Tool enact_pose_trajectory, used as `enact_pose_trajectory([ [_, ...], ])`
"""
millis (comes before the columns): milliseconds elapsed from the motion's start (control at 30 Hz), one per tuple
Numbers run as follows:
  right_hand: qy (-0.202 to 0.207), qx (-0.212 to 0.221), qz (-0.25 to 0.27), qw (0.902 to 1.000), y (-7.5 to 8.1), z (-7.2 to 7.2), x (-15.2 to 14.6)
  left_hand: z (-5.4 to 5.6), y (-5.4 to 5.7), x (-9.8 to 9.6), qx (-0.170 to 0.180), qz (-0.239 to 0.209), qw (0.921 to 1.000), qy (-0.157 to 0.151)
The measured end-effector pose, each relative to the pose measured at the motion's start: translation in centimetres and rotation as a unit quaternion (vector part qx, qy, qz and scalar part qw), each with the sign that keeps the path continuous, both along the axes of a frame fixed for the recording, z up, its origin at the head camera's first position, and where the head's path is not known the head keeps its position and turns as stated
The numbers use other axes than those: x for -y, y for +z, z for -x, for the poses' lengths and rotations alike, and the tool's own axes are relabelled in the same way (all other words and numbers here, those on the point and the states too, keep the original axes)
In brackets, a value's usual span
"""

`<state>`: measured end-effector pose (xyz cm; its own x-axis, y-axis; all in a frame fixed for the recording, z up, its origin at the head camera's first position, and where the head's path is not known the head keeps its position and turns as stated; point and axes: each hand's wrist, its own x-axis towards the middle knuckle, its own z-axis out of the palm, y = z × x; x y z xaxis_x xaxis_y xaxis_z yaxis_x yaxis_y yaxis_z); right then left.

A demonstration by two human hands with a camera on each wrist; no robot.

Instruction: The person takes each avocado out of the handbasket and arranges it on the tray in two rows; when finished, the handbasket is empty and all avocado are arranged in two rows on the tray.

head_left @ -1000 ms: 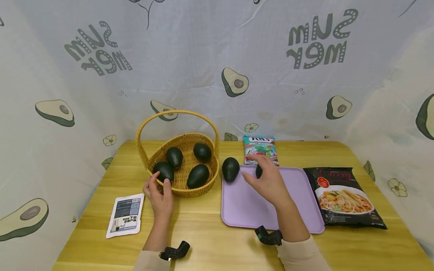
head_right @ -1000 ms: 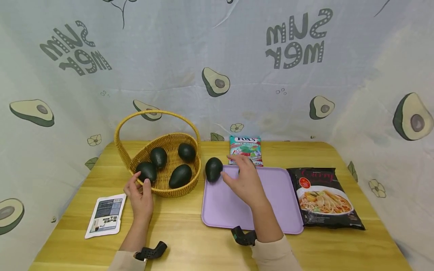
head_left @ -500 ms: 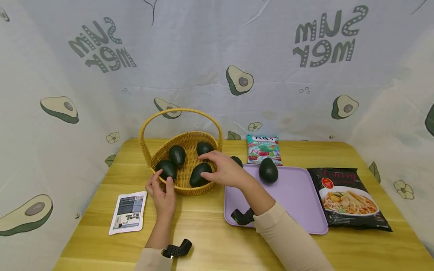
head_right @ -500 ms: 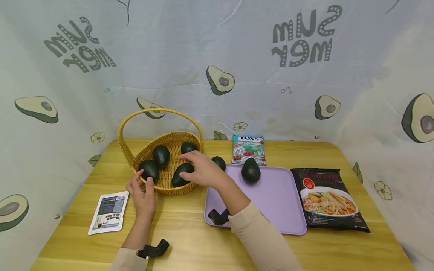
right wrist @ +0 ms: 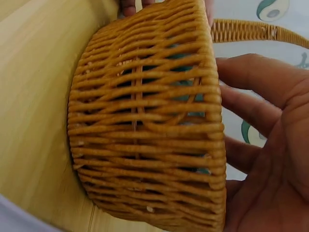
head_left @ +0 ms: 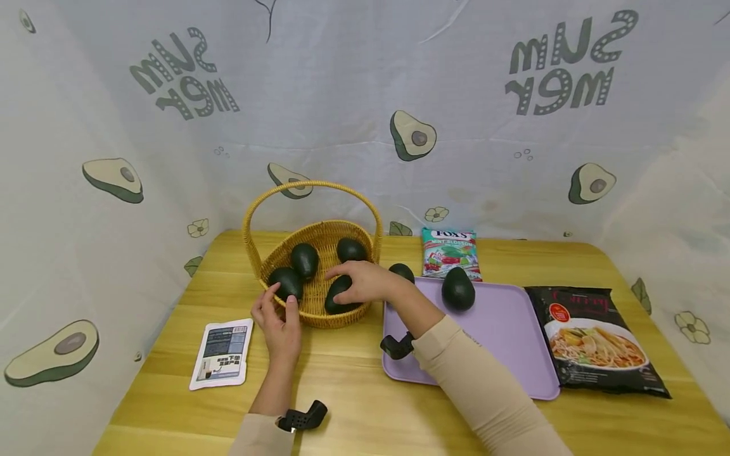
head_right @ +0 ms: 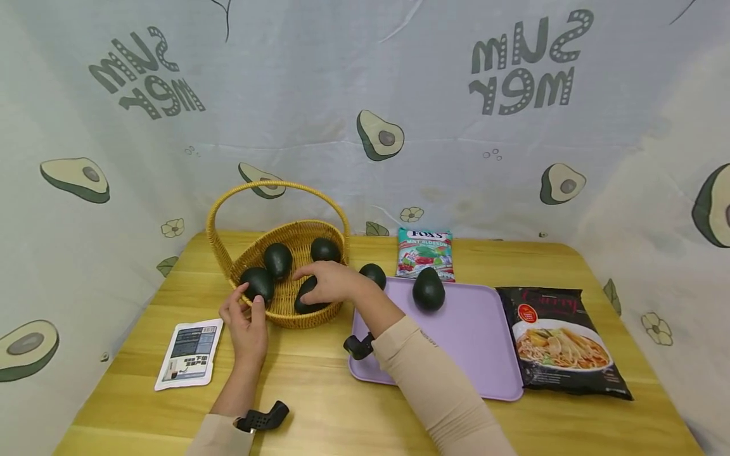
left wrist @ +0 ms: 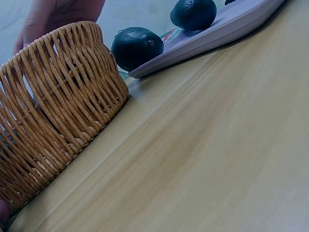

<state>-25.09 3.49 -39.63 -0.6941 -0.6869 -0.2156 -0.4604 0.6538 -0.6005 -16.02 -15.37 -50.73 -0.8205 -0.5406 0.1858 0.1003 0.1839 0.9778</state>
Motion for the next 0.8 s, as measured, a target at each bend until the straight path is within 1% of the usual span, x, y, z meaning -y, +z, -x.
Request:
enact_pose_trajectory([
  [100, 0.008, 0.008, -0.011, 0.9999, -0.1, 0.0, 0.4, 0.0, 0.0, 0.0, -0.001, 0.001, 1.0000, 0.000],
  [233, 0.016, 0.008, -0.025, 0.9995, -0.2, -0.1, 1.0, 0.0, 0.1, -0.1, -0.001, 0.002, 1.0000, 0.000],
  [367, 0.020, -0.011, -0.040, 0.9989, -0.6, -0.3, 1.7, -0.1, 0.2, -0.2, -0.004, 0.008, 1.0000, 0.002],
  [500, 0.012, -0.034, -0.046, 0.9983, -1.0, -0.4, 2.0, 0.0, 0.2, -0.2, -0.007, 0.007, 0.9999, 0.003],
  [600, 0.002, -0.049, -0.030, 0.9983, -1.1, -0.6, 1.9, 0.0, 0.2, -0.2, -0.009, 0.005, 0.9999, 0.002],
  [800, -0.036, -0.074, 0.039, 0.9959, -0.4, -1.5, 1.0, 0.0, 0.2, -0.2, -0.003, 0.000, 1.0000, 0.001],
])
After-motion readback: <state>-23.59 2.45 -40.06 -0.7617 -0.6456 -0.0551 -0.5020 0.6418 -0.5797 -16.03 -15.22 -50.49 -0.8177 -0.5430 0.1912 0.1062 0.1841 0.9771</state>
